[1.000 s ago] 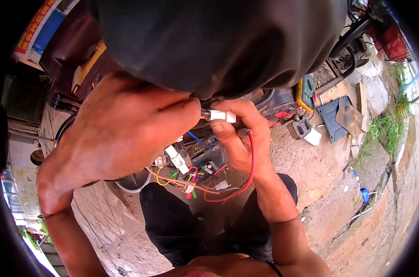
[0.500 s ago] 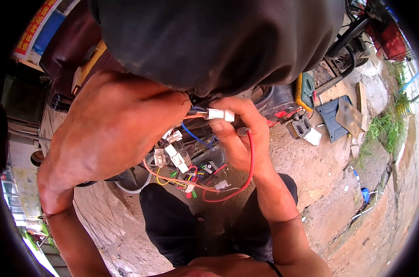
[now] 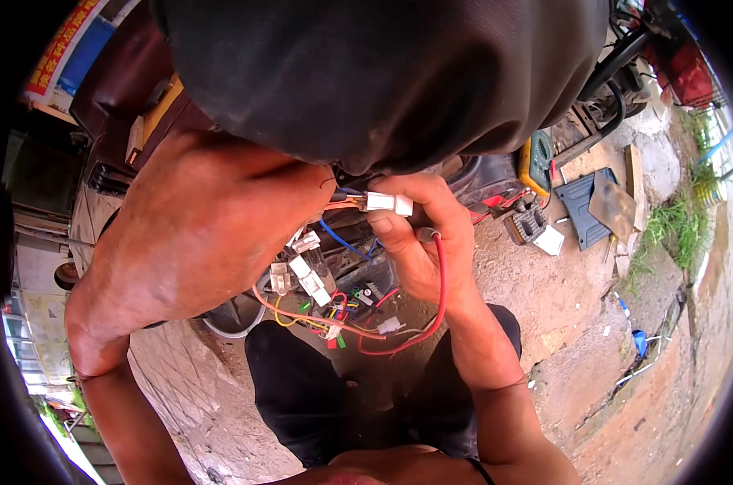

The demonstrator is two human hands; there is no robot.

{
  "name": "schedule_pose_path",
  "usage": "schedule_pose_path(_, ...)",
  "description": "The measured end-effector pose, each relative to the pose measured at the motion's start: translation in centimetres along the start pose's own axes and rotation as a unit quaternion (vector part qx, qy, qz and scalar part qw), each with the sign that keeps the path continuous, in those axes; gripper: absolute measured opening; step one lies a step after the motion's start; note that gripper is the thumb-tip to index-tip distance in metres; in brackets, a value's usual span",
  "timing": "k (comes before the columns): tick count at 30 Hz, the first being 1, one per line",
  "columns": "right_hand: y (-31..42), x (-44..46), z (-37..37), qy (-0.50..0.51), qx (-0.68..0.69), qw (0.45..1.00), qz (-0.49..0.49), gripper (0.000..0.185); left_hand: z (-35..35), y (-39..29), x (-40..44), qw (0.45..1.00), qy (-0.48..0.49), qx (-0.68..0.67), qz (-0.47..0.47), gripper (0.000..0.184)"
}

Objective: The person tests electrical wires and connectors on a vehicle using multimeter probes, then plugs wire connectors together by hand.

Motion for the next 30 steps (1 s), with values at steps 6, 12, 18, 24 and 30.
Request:
schedule_pose_path(6, 0.12, -0.1, -0.09, 0.001, -0.005, 1.0, 0.008, 0.022, 0.08, -0.31, 0.05, 1.0, 0.02, 0.006, -0.003, 0.017)
schedule_pose_path(12, 0.27, -0.12, -0.15, 0.005, -0.004, 1.0, 0.018, 0.023, -0.09, -0.61, 0.26, 1.0, -0.02, -0.013, -0.01, 0.017)
schedule_pose_path(18, 0.61, 0.08, -0.46, 0.018, -0.003, 0.999, 0.048, 0.025, -0.16, -0.28, 0.42, 0.998, 0.019, -0.047, -0.024, 0.019)
schedule_pose_path(24, 0.36, -0.05, -0.34, 0.014, 0.002, 1.0, 0.018, 0.025, -0.66, -0.13, 0.62, 0.999, -0.004, -0.035, -0.042, 0.019)
schedule_pose_path(30, 0.9, 0.17, -0.47, 0.006, -0.007, 1.0, -0.011, 0.024, -0.39, -0.12, 0.61, 0.998, -0.025, -0.033, -0.037, 0.019)
Point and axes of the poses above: each hand's wrist, its own x-axis towards the middle knuckle, its own z-axis out of the back of the hand, y = z × x, the point moved 3 cm from there along x, towards the middle knuckle, and after that the axes turned 14 degrees about x, right-handed, at the moved point
